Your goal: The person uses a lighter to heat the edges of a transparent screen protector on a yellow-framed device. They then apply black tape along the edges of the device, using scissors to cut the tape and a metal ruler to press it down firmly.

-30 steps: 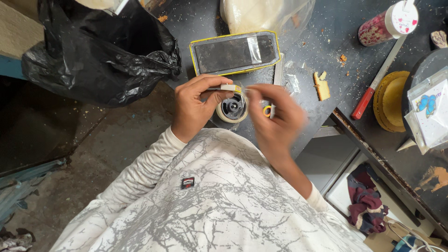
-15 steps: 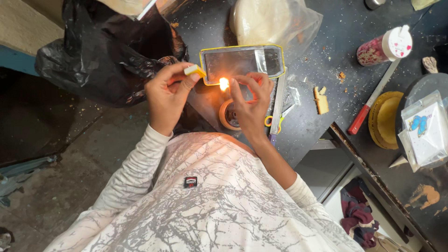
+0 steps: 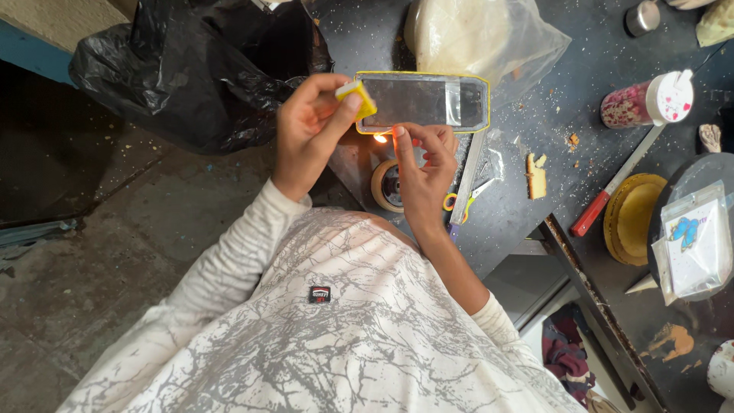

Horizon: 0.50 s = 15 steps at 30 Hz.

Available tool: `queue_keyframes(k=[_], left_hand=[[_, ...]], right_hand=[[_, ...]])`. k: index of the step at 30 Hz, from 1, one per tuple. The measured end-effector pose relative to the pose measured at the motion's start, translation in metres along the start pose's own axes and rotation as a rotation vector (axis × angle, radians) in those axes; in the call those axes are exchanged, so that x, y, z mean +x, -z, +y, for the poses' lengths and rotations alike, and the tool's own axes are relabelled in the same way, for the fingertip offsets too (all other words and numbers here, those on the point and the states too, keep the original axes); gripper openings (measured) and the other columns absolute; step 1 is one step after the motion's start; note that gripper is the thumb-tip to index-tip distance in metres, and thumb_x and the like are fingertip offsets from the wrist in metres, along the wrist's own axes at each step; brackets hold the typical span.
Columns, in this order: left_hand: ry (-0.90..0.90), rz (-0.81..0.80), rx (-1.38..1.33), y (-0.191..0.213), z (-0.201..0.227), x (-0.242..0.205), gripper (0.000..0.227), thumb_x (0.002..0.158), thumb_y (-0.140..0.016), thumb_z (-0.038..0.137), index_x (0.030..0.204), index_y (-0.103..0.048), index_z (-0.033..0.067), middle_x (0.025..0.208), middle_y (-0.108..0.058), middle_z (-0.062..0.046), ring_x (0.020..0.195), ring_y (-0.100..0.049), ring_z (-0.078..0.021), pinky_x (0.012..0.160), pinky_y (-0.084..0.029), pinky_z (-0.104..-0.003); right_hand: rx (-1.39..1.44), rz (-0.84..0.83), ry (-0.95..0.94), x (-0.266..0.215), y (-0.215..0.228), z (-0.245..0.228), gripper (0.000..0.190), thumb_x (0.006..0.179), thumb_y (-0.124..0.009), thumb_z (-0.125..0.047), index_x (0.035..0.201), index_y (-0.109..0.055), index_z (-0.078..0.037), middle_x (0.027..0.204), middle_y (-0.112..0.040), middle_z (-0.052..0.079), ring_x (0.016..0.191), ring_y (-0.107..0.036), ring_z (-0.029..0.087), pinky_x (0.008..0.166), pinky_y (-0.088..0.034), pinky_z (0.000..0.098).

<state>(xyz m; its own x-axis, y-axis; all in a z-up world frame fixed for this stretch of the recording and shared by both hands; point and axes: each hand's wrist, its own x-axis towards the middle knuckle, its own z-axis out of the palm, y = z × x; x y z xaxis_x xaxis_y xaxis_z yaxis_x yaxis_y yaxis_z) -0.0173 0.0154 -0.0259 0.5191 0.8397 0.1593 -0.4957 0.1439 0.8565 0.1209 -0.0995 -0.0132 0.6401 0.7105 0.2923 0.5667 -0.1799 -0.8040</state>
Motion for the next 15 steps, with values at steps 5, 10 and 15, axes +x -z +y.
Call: queue_keyframes(k=[5,10,15], left_hand=[[-0.063,-0.002,0.050,-0.007,-0.009,0.027,0.026,0.106,-0.070,0.016,0.122,-0.059,-0.0015,0.114,-0.072,-0.010,0.108,-0.072,-0.0147,0.097,-0.059,-0.030],[-0.093,0.072,0.111,0.000,-0.013,0.032,0.027,0.106,-0.071,0.018,0.121,-0.060,-0.0016,0.112,-0.073,-0.010,0.106,-0.072,-0.0139,0.096,-0.060,-0.029],[-0.052,0.067,0.123,0.008,-0.013,0.020,0.027,0.106,-0.071,0.018,0.121,-0.059,-0.0016,0.111,-0.073,-0.011,0.104,-0.072,-0.0126,0.090,-0.060,-0.026]], right_hand=[[-0.010,0.020,0.016,-0.003,-0.005,0.001,0.011,0.096,-0.079,-0.020,0.101,-0.080,-0.010,0.090,-0.054,0.000,0.090,-0.048,0.014,0.079,-0.037,0.0287],[-0.036,0.041,0.029,-0.001,-0.009,-0.003,0.012,0.097,-0.079,-0.020,0.100,-0.080,-0.009,0.089,-0.051,0.002,0.092,-0.046,0.016,0.083,-0.038,0.0304],[-0.069,0.044,0.034,-0.003,-0.010,-0.007,0.013,0.097,-0.079,-0.021,0.099,-0.080,-0.008,0.090,-0.049,0.002,0.094,-0.045,0.017,0.086,-0.037,0.0310]])
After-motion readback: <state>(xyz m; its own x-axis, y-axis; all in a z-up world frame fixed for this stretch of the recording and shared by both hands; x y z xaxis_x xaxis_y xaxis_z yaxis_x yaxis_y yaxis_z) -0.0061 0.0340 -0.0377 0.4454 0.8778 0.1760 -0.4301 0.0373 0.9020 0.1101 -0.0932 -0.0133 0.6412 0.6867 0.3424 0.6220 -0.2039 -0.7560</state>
